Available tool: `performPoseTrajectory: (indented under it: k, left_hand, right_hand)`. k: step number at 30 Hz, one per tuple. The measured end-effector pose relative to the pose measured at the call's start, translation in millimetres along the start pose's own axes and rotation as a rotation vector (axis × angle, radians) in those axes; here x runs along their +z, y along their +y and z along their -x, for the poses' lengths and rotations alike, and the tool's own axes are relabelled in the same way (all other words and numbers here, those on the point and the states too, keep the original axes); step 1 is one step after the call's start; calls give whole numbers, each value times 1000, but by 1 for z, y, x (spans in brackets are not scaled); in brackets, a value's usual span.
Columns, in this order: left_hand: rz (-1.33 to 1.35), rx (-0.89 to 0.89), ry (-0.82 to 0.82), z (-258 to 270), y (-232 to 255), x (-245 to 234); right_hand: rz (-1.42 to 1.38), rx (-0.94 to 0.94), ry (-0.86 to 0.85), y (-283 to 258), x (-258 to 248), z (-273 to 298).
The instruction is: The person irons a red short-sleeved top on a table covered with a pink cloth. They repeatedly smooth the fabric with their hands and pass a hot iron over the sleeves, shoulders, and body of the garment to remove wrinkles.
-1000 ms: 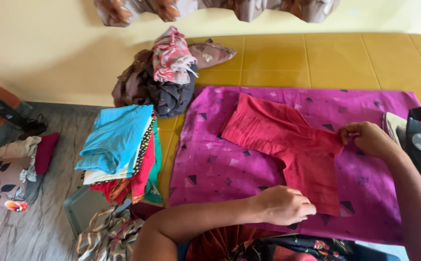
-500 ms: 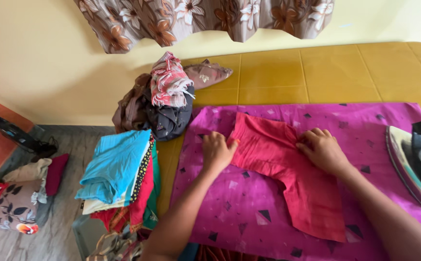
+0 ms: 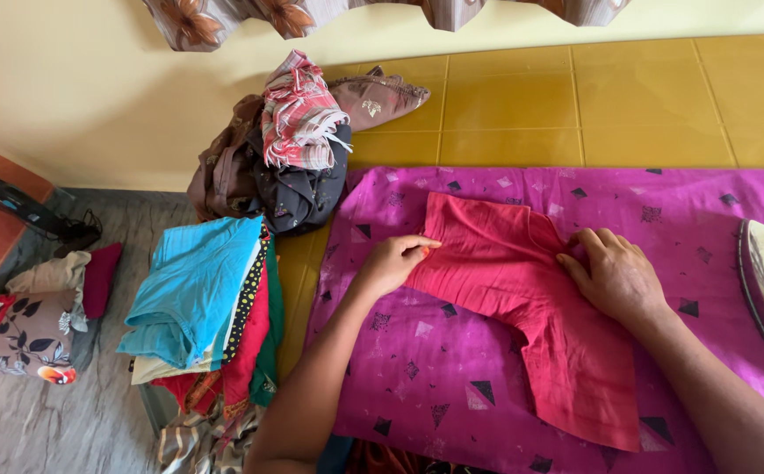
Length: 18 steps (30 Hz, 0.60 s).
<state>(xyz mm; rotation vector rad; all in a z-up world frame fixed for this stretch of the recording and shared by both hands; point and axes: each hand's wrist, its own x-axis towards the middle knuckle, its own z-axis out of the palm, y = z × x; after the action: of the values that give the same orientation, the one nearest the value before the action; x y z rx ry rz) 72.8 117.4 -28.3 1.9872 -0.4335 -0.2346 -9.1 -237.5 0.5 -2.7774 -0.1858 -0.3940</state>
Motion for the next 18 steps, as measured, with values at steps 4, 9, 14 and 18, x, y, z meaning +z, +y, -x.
performPoseTrajectory:
  k: [4,9,14,18]
  left_hand:
    - [-404,-131,2,15,22,-4]
    - [-436,-25,17,14,36,-4]
    - [-355,43,12,13,23,-1]
    - [-338,19,-33,8,13,-5]
  right_hand:
    - [12,-183,250,3,1,-1]
    - [-297,81,94,-3,10,-39]
    - [-352,208,-90,-17,42,-81]
    - [-360,259,89,-2,56,-84]
